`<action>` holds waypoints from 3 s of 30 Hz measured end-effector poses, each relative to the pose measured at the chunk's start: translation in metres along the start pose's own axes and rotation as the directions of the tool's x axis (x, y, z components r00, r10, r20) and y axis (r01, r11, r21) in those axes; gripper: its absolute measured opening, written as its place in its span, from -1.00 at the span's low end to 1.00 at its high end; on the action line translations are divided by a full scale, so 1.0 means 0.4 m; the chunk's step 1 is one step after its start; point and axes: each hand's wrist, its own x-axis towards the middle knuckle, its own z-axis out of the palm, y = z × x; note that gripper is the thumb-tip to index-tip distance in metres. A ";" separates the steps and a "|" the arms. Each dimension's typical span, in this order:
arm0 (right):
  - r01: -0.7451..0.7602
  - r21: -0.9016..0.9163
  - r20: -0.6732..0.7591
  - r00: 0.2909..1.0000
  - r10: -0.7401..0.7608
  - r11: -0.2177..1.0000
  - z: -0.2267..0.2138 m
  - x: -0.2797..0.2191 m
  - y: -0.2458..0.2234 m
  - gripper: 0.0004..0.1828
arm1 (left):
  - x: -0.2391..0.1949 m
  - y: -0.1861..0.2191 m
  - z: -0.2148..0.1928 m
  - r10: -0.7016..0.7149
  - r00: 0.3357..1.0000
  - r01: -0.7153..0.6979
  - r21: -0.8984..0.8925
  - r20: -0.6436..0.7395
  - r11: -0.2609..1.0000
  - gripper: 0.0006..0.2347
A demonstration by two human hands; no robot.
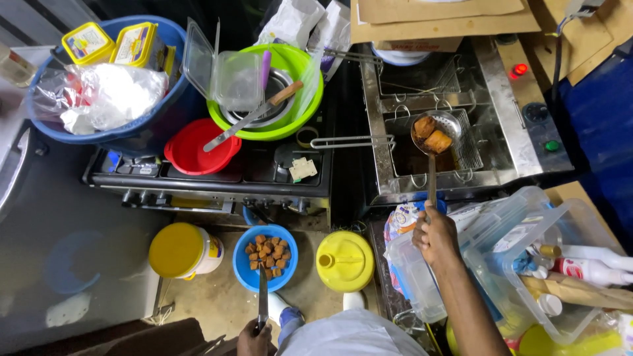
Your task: Frying dough balls in a deep fryer, using a slotted spoon to turn and remove them and a knife to separate them.
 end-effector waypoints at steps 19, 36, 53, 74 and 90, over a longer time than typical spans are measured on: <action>-0.003 0.083 0.018 1.000 0.001 0.997 -0.028 0.086 0.049 -0.60 | 0.061 -0.046 0.015 0.021 1.000 -0.020 0.115 -0.015 0.993 -0.71; 0.020 0.002 -0.075 0.997 -0.020 1.000 -0.002 0.002 0.006 -0.66 | -0.057 0.051 -0.017 -0.054 0.998 0.058 -0.098 0.040 0.993 -0.74; 0.018 0.053 0.070 0.997 -0.022 0.998 -0.006 0.033 0.007 -0.63 | -0.053 0.042 -0.017 -0.012 1.000 0.013 -0.081 0.015 0.997 -0.77; -0.010 0.038 0.038 0.999 0.009 0.999 -0.038 0.068 0.029 -0.67 | -0.034 0.003 -0.024 0.004 1.000 -0.005 0.058 0.020 0.998 -0.64; -0.025 0.087 0.069 0.997 0.019 0.996 -0.032 0.056 0.025 -0.66 | -0.015 0.000 -0.026 0.061 0.997 -0.063 0.048 0.041 0.997 -0.69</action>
